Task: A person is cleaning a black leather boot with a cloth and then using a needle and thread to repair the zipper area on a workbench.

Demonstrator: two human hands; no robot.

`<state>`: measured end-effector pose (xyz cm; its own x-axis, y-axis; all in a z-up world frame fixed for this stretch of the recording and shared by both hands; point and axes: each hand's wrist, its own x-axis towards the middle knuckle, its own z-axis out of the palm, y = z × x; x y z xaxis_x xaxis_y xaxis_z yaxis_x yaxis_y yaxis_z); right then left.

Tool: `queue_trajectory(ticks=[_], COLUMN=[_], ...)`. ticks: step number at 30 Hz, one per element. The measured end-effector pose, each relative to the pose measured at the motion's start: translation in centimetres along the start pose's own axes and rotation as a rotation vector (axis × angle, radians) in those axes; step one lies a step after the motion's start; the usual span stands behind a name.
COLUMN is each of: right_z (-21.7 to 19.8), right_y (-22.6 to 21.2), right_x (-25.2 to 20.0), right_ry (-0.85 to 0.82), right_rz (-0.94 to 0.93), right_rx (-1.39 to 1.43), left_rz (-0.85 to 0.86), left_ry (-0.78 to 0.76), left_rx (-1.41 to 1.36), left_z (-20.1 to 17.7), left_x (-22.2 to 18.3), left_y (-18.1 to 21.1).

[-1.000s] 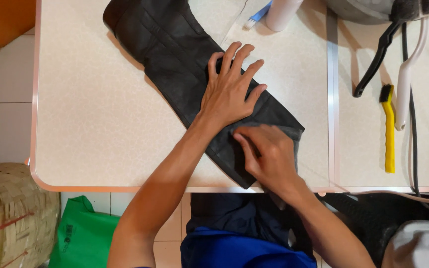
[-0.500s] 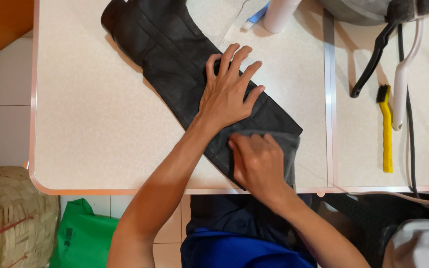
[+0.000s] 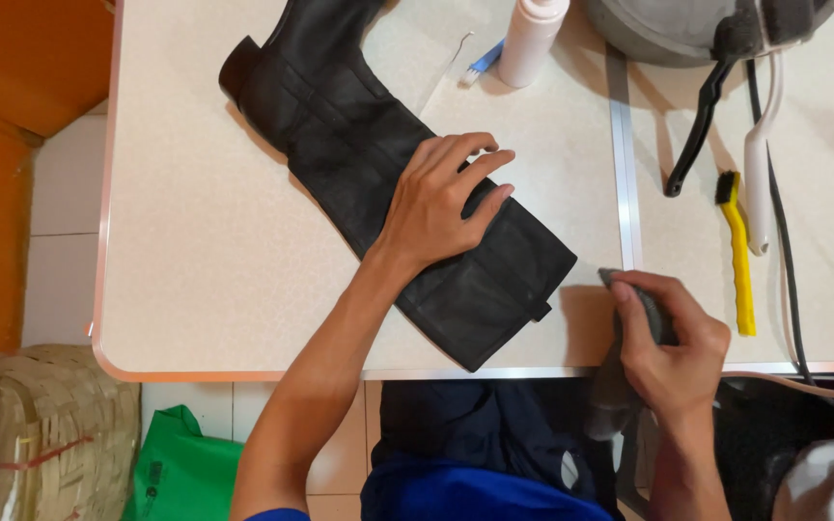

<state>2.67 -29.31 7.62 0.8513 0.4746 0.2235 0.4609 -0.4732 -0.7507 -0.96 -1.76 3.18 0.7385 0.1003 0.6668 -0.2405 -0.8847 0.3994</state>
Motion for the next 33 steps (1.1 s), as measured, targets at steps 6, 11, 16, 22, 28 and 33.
queue_trajectory(ticks=[6, 11, 16, 22, 28, 33], right_z=[0.1, 2.4, 2.5, 2.1, 2.4, 2.6], right_y=[1.7, 2.7, 3.7, 3.1, 3.3, 3.6], right_x=[0.2, 0.9, 1.0, 1.1, 1.2, 1.1], right_ry=[0.197, 0.101, 0.139, 0.086, 0.056, 0.046], right_rz=[-0.257, -0.218, -0.181, -0.089, -0.088, -0.071], right_rx=[-0.134, -0.075, -0.036, 0.035, 0.013, 0.001], left_rz=[-0.277, -0.295, -0.302, -0.500, -0.876, -0.935], left_ry=[-0.468, -0.449, -0.385, -0.127, 0.106, 0.136], left_rx=[0.158, 0.220, 0.284, 0.086, -0.429, -0.636], left_z=[-2.6, -1.6, 0.3, -1.3, -4.6, -3.7], left_x=[-2.9, -5.8, -6.0, -6.1, -5.6, -7.2], left_y=[7.5, 12.1, 12.2, 9.1, 8.4, 6.9])
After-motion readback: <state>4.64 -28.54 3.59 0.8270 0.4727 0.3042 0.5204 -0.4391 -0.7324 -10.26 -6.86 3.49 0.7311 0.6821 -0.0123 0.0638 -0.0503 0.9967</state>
